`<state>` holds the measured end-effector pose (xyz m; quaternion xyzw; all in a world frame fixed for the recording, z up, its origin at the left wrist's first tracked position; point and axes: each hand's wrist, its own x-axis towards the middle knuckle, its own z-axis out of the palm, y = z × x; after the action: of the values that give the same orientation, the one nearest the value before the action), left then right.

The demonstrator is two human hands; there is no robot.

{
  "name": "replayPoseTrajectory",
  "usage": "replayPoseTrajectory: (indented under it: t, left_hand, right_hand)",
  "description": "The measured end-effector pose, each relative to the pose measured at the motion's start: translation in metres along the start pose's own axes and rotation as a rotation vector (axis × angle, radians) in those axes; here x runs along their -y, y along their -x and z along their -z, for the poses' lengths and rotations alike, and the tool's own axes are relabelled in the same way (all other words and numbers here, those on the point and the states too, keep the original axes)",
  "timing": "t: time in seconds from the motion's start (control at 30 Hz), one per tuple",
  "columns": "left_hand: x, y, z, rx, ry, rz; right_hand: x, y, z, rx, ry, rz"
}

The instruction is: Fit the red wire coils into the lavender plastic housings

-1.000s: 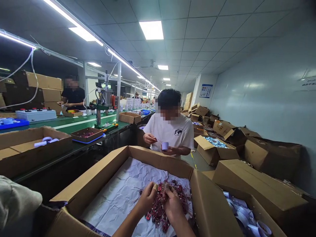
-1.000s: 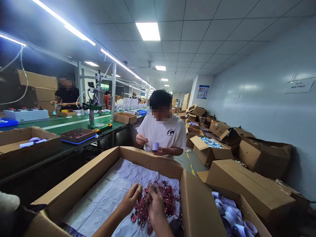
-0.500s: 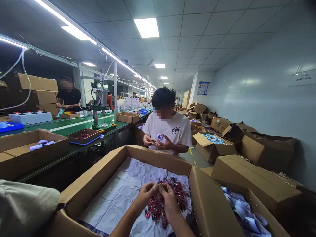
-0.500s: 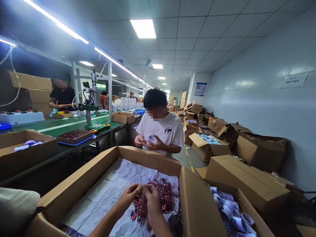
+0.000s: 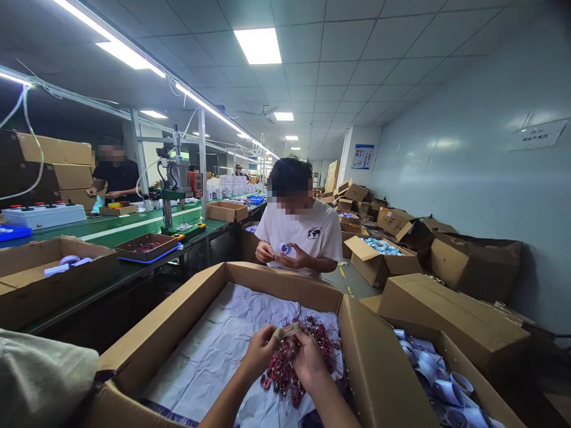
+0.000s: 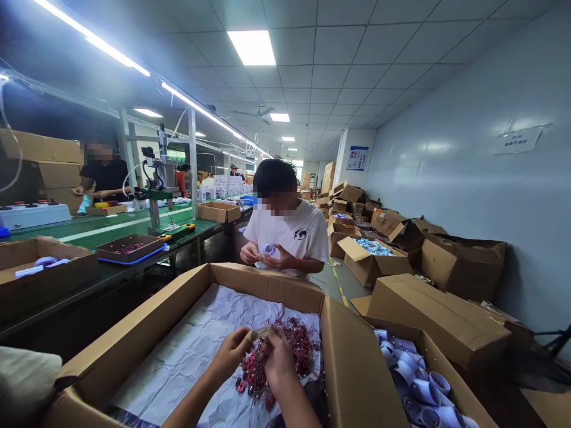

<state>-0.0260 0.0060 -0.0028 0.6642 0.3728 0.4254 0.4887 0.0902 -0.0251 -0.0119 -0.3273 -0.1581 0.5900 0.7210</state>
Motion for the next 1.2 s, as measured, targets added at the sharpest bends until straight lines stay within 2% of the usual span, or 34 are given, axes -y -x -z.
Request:
replayPoseTrajectory:
  t: [0.27,0.5,0.6,0.8,0.97,1.2]
  left_hand:
    - [-0.010,0.003,0.005,-0.016,-0.074,-0.038]
    - [-0.015,0.006,0.007,0.035,-0.011,-0.045]
    - [-0.017,0.007,0.007,0.035,-0.024,-0.048]
    - [-0.016,0.006,0.006,0.042,-0.076,-0.066]
    - [-0.012,0.005,0.005,0.052,-0.087,-0.063]
    - [-0.013,0.005,0.005,0.064,-0.084,-0.012]
  right_hand:
    - [0.006,0.000,0.003,0.006,0.071,0.015]
    - [0.001,-0.003,0.006,0.103,0.355,-0.021]
    - [-0.004,-0.006,0.006,0.141,0.451,0.084]
    - [-0.008,-0.005,0.004,0.087,0.713,0.382]
    - [-0.007,0.002,0.001,-0.005,0.902,0.526]
    - [0.000,0.003,0.003,-0.148,1.202,0.657]
